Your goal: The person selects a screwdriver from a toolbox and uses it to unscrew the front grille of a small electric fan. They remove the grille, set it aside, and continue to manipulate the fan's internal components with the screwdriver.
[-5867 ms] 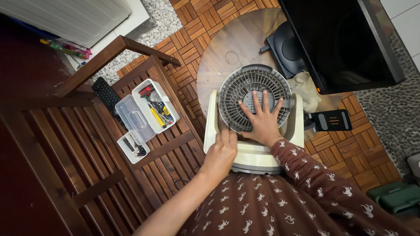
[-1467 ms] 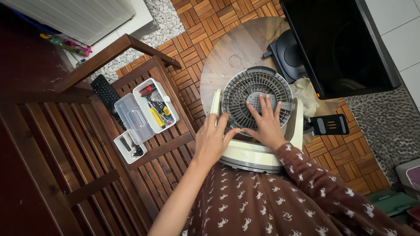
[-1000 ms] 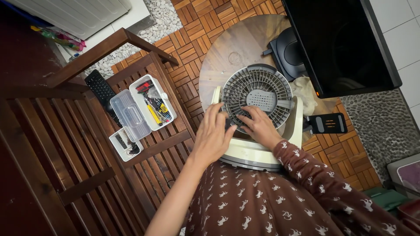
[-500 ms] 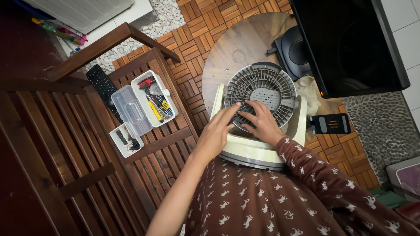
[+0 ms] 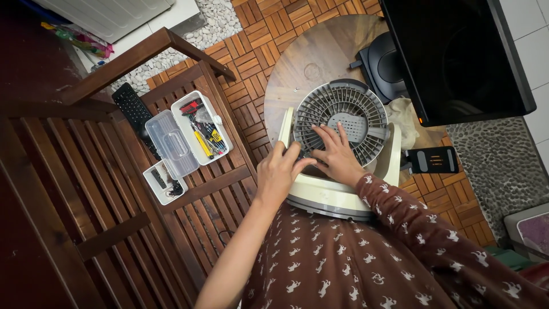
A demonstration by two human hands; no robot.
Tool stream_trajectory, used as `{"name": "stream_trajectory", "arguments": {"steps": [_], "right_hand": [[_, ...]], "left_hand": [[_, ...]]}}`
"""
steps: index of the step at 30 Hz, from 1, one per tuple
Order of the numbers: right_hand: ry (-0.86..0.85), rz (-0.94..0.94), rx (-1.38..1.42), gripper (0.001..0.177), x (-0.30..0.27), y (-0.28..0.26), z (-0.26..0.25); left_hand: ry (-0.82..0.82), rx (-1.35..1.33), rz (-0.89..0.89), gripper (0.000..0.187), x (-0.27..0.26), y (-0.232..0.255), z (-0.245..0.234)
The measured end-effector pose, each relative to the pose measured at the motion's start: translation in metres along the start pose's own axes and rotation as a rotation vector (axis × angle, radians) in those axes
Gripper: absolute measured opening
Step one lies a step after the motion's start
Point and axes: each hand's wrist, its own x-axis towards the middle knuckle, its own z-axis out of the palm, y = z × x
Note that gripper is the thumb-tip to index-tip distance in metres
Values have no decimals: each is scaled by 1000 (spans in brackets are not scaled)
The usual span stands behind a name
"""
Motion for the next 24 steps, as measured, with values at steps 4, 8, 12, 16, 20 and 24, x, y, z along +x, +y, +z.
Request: {"name": "stream_trajectory", "arguments": {"steps": [4, 8, 12, 16, 20, 24], "right_hand": [[-63, -37, -72, 25, 6, 0, 7], [-55, -23, -104, 32, 6, 4, 14], [-32, -32, -94, 32, 5, 3, 16], [-41, -22, -124, 31, 8, 0, 16], [-152, 8, -215, 21, 13, -4, 22], [-162, 18, -191, 22, 14, -2, 30]], "left_hand": [[335, -145, 467, 50, 4, -2, -14], [25, -255, 155, 45, 3, -1, -13], [164, -14, 151, 50, 3, 1, -11], [220, -360, 422, 39, 0, -3, -19], [30, -63, -39, 46, -1, 1, -13], [224, -137, 295, 46, 0, -6, -17]]}}
